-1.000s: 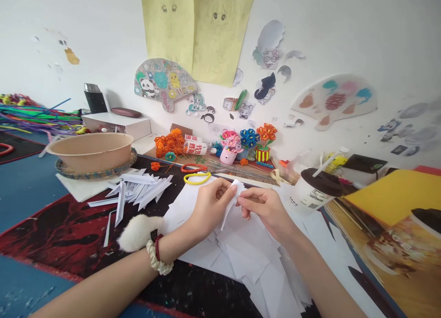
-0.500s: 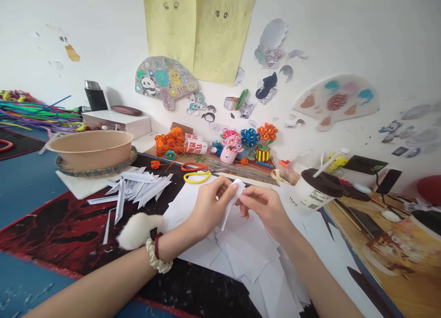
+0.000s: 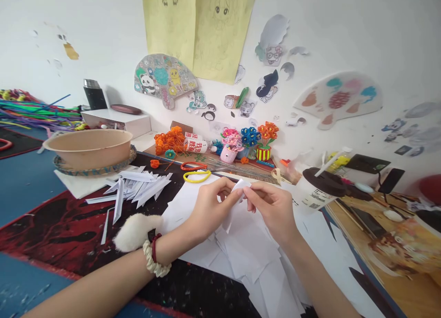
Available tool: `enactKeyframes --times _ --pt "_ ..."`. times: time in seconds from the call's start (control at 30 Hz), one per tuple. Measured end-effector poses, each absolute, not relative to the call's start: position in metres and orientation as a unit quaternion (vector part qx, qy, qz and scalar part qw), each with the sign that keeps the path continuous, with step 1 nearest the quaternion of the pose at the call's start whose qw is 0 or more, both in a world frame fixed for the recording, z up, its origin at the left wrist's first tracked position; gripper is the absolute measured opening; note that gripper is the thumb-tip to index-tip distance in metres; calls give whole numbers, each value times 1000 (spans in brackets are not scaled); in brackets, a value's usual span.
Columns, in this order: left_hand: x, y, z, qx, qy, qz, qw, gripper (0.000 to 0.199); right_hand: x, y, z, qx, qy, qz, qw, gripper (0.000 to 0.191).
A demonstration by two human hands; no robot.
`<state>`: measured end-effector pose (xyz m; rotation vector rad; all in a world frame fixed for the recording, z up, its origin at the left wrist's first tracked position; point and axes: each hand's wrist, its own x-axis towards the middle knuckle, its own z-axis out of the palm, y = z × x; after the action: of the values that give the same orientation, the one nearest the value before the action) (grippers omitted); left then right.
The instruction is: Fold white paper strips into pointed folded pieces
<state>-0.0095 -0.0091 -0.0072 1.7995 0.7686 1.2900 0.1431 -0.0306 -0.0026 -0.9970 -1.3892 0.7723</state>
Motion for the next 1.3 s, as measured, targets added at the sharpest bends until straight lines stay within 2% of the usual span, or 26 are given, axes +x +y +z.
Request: enactKeyframes --times 1.03,1.3 --pt "-6 -14 -6 656 344 493 456 34 143 -35 -2 -425 -654 271 564 21" --pt "-4 -15 -7 599 299 488 560 36 142 -36 1 -432 -669 252 549 30"
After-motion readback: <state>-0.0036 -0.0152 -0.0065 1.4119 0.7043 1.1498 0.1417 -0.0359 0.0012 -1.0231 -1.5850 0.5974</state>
